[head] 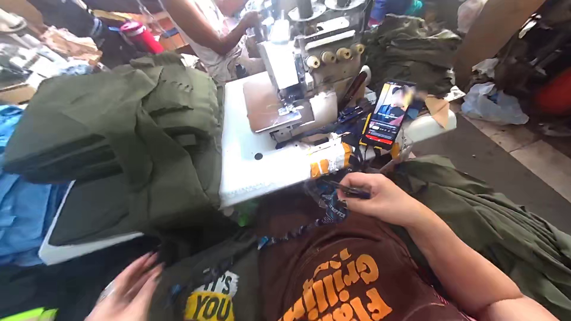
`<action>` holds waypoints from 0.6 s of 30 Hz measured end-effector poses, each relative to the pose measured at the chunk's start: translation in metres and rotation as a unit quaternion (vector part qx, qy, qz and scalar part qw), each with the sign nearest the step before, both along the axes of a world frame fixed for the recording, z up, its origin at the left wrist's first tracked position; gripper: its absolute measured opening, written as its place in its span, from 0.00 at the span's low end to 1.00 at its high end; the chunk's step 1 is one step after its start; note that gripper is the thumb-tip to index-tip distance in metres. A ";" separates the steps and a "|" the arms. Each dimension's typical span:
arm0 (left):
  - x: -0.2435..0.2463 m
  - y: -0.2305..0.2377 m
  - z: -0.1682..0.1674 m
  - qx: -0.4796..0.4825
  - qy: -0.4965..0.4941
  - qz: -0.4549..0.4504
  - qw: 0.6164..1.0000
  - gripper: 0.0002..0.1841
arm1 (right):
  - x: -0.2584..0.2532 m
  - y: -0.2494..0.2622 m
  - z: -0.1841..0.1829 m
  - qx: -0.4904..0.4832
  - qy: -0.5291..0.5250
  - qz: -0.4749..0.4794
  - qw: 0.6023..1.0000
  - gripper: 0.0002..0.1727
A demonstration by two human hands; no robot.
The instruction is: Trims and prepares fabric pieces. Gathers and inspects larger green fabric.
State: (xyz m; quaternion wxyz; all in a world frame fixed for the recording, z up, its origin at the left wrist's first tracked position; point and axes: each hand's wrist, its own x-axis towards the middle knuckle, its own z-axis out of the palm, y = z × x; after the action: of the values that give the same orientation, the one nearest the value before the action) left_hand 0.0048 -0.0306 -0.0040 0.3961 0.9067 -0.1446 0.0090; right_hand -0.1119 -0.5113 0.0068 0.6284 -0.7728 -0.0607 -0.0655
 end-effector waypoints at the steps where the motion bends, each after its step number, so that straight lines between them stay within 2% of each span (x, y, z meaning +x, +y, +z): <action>1: 0.004 -0.036 -0.004 -0.085 -0.009 -0.048 0.995 0.24 | 0.003 0.006 0.002 0.012 0.002 0.000 1.000 0.05; 3: 0.008 -0.112 -0.007 -0.201 0.010 -0.151 0.968 0.23 | 0.005 0.013 0.005 0.024 -0.001 -0.012 1.000 0.05; 6: 0.002 -0.209 -0.010 -0.294 0.112 -0.307 0.898 0.27 | 0.005 0.011 0.004 0.036 -0.006 -0.053 0.998 0.03; 8: -0.006 -0.250 -0.012 -0.275 0.160 -0.390 0.864 0.31 | 0.002 0.006 0.001 0.075 0.007 -0.106 0.992 0.05; 10: -0.011 -0.266 -0.013 -0.206 0.194 -0.453 0.845 0.39 | -0.005 -0.008 0.002 0.125 0.008 -0.189 0.974 0.09; 12: -0.006 -0.255 -0.020 -0.121 0.249 -0.506 0.817 0.43 | -0.016 -0.033 0.010 0.197 -0.013 -0.293 0.936 0.10; 14: 0.001 -0.219 -0.028 -0.130 0.360 -0.511 0.770 0.42 | -0.034 -0.073 0.016 0.271 -0.055 -0.392 0.877 0.11; 15: 0.003 -0.192 -0.030 -0.184 0.403 -0.493 0.749 0.42 | -0.046 -0.099 0.014 0.306 -0.082 -0.424 0.849 0.13; 16: 0.004 -0.160 -0.032 -0.277 0.417 -0.458 0.735 0.42 | -0.060 -0.127 0.007 0.339 -0.109 -0.435 0.827 0.17; 17: 0.003 -0.127 -0.032 -0.397 0.389 -0.403 0.727 0.39 | -0.075 -0.152 -0.002 0.374 -0.137 -0.433 0.809 0.20; 18: 0.005 -0.097 -0.031 -0.502 0.316 -0.348 0.726 0.34 | -0.086 -0.170 -0.009 0.396 -0.156 -0.431 0.796 0.21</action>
State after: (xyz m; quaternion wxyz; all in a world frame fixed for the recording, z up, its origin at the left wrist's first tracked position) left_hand 0.0095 -0.1272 -0.0348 0.7916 0.4121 -0.2905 -0.3453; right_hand -0.1981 -0.6810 -0.0025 0.7683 -0.3825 0.2127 -0.4671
